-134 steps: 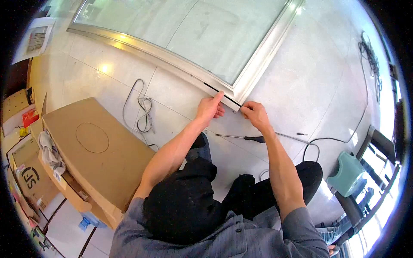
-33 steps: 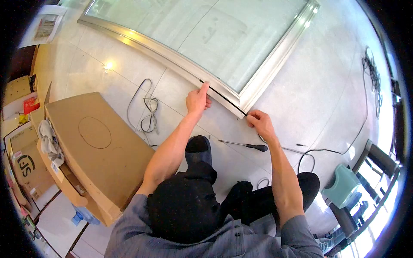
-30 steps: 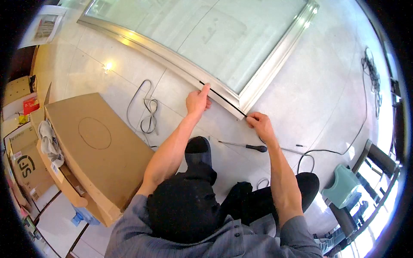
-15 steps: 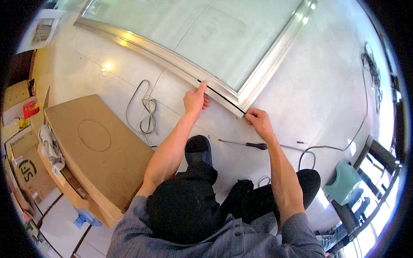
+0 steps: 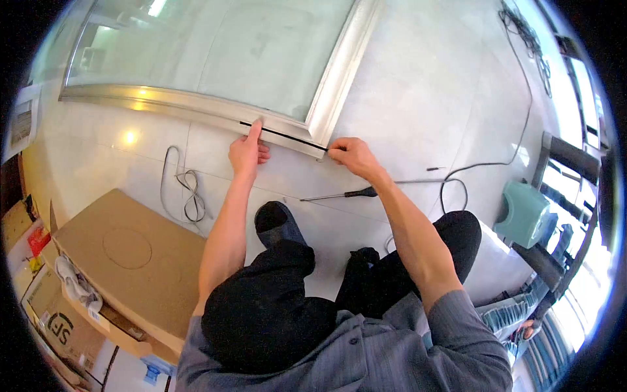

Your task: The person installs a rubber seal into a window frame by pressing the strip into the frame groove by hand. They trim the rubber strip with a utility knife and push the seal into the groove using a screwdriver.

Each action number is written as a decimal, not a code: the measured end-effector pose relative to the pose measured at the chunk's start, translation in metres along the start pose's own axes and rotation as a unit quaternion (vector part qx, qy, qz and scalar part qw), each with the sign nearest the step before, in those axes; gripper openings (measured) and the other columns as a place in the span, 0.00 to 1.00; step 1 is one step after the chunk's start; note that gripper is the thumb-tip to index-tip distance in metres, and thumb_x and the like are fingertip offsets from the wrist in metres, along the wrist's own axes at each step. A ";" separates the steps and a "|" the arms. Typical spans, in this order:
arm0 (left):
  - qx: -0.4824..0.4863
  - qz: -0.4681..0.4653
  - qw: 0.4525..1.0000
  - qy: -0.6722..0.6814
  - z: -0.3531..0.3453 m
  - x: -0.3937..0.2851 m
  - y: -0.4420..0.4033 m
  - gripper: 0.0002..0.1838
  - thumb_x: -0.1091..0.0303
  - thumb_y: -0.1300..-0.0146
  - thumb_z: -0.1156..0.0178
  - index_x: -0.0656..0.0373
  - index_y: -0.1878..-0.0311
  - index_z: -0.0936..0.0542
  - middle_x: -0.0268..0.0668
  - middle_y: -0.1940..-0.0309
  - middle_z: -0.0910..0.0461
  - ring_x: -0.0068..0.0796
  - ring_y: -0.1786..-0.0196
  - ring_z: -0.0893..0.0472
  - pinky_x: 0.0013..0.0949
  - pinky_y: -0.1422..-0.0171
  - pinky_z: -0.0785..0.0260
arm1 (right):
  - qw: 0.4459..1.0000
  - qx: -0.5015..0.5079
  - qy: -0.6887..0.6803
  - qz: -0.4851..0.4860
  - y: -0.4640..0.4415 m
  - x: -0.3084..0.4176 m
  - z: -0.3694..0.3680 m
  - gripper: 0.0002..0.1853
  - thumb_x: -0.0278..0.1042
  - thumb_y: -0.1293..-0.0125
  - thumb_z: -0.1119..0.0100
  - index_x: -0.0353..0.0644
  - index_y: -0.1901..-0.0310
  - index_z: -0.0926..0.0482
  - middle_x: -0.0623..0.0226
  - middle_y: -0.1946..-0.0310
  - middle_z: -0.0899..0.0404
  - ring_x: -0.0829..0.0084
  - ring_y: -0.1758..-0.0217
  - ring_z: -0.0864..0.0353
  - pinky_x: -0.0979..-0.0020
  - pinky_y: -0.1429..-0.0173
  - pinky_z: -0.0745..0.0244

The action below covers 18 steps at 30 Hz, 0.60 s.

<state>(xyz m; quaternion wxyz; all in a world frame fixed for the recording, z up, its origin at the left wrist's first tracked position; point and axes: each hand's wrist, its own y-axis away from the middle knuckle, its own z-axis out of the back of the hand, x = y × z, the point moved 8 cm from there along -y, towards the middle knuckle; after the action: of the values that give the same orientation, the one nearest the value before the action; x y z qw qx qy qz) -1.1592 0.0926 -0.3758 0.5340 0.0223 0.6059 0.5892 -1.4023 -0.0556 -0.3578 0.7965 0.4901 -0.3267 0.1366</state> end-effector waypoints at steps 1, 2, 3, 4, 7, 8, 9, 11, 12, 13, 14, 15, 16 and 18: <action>0.001 -0.020 1.000 -0.012 -0.004 -0.003 0.001 0.33 0.38 0.44 0.35 0.67 0.71 0.22 0.44 0.79 0.20 0.29 0.80 0.20 0.29 0.80 0.30 | 1.000 0.002 -0.004 0.012 0.000 0.005 0.000 0.13 0.39 0.40 0.41 0.36 0.64 0.17 0.64 0.75 0.20 0.72 0.72 0.26 0.68 0.63 0.28; -0.005 -0.023 0.999 -0.032 -0.006 -0.005 0.001 0.33 0.38 0.44 0.35 0.67 0.71 0.22 0.43 0.79 0.20 0.29 0.80 0.20 0.29 0.80 0.30 | 1.000 -0.004 -0.006 0.019 0.002 0.006 0.005 0.12 0.38 0.40 0.41 0.36 0.65 0.17 0.66 0.76 0.21 0.75 0.72 0.28 0.70 0.64 0.30; -0.005 -0.023 0.998 -0.050 -0.006 -0.003 -0.001 0.33 0.38 0.44 0.34 0.67 0.71 0.23 0.43 0.79 0.20 0.28 0.79 0.20 0.29 0.79 0.30 | 0.998 -0.022 0.026 0.050 0.002 0.009 0.009 0.13 0.39 0.39 0.41 0.38 0.62 0.17 0.61 0.70 0.19 0.66 0.68 0.23 0.65 0.60 0.27; 0.002 -0.021 0.998 -0.053 -0.006 -0.002 0.000 0.33 0.38 0.44 0.34 0.67 0.70 0.23 0.42 0.79 0.21 0.29 0.80 0.20 0.28 0.79 0.29 | 0.994 -0.039 0.059 0.080 0.003 0.011 0.014 0.13 0.41 0.38 0.42 0.40 0.59 0.17 0.55 0.65 0.16 0.56 0.63 0.19 0.59 0.55 0.25; 0.022 -0.024 0.999 -0.034 -0.004 0.003 -0.001 0.33 0.37 0.43 0.35 0.66 0.70 0.23 0.41 0.79 0.21 0.29 0.80 0.21 0.28 0.78 0.29 | 0.970 -0.112 0.126 0.173 0.018 0.023 0.051 0.13 0.41 0.36 0.44 0.41 0.58 0.17 0.54 0.61 0.17 0.53 0.58 0.19 0.57 0.51 0.25; 0.020 -0.029 0.999 -0.010 -0.005 0.004 -0.001 0.33 0.37 0.43 0.35 0.66 0.70 0.23 0.41 0.79 0.21 0.29 0.80 0.21 0.28 0.78 0.29 | 0.970 -0.119 0.127 0.169 0.020 0.020 0.067 0.13 0.41 0.36 0.44 0.41 0.58 0.17 0.54 0.61 0.17 0.53 0.58 0.19 0.57 0.51 0.25; 0.024 -0.030 0.999 -0.012 -0.008 0.004 0.000 0.33 0.37 0.43 0.35 0.66 0.70 0.23 0.41 0.79 0.21 0.29 0.80 0.21 0.28 0.78 0.29 | 0.959 -0.153 0.173 0.163 0.020 0.012 0.087 0.13 0.41 0.35 0.45 0.41 0.58 0.18 0.54 0.61 0.17 0.53 0.56 0.19 0.56 0.50 0.25; 0.009 -0.038 0.999 0.012 -0.002 0.004 0.005 0.33 0.36 0.41 0.37 0.66 0.70 0.23 0.42 0.78 0.21 0.29 0.80 0.21 0.28 0.77 0.29 | 0.947 -0.171 0.240 0.126 0.023 -0.009 0.123 0.14 0.41 0.34 0.46 0.41 0.57 0.18 0.55 0.61 0.17 0.53 0.55 0.19 0.55 0.49 0.25; 0.006 -0.038 0.999 0.007 -0.001 0.005 0.004 0.33 0.36 0.41 0.37 0.66 0.70 0.23 0.42 0.78 0.21 0.29 0.80 0.21 0.28 0.77 0.29 | 0.947 -0.160 0.264 0.094 0.028 -0.018 0.142 0.14 0.41 0.34 0.46 0.41 0.57 0.18 0.55 0.62 0.17 0.53 0.55 0.19 0.55 0.49 0.25; 0.006 -0.036 0.999 0.029 -0.002 0.008 0.003 0.33 0.36 0.40 0.38 0.66 0.69 0.23 0.42 0.78 0.21 0.29 0.79 0.21 0.28 0.77 0.29 | 0.951 -0.142 0.269 0.061 0.038 -0.023 0.156 0.14 0.41 0.34 0.46 0.40 0.57 0.18 0.54 0.62 0.17 0.52 0.55 0.19 0.54 0.49 0.25; 0.006 -0.035 0.998 0.051 -0.002 0.011 0.001 0.33 0.36 0.39 0.39 0.66 0.69 0.23 0.42 0.78 0.21 0.29 0.79 0.20 0.28 0.77 0.28 | 0.953 -0.122 0.275 0.028 0.047 -0.030 0.166 0.14 0.40 0.34 0.46 0.40 0.58 0.18 0.54 0.62 0.17 0.52 0.55 0.19 0.54 0.49 0.25; 0.000 -0.031 0.999 0.044 0.000 0.015 -0.001 0.33 0.36 0.39 0.40 0.66 0.69 0.23 0.42 0.77 0.20 0.30 0.78 0.20 0.29 0.76 0.28 | 0.948 -0.108 0.298 0.037 0.057 -0.036 0.170 0.14 0.41 0.35 0.45 0.39 0.58 0.18 0.54 0.62 0.17 0.52 0.55 0.19 0.54 0.49 0.25; -0.002 -0.031 0.999 0.040 0.001 0.016 0.001 0.33 0.36 0.39 0.40 0.66 0.69 0.23 0.42 0.77 0.20 0.30 0.78 0.20 0.29 0.76 0.28 | 0.942 -0.096 0.319 0.046 0.066 -0.042 0.171 0.14 0.41 0.35 0.45 0.39 0.59 0.18 0.55 0.62 0.17 0.53 0.56 0.19 0.54 0.50 0.25; -0.013 -0.032 0.997 0.068 0.002 0.018 0.001 0.32 0.38 0.37 0.40 0.66 0.67 0.23 0.41 0.77 0.20 0.29 0.78 0.21 0.29 0.75 0.28 | 0.943 -0.054 0.327 0.025 0.085 -0.056 0.169 0.14 0.41 0.35 0.45 0.38 0.60 0.19 0.54 0.63 0.17 0.53 0.55 0.19 0.54 0.50 0.25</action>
<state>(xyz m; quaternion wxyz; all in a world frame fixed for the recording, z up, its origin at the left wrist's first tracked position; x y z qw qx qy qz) -1.1658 0.1063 -0.3857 0.5106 -0.0442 0.6337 0.5795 -1.5556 -0.1561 -0.2844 0.8810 0.3664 -0.0676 0.2915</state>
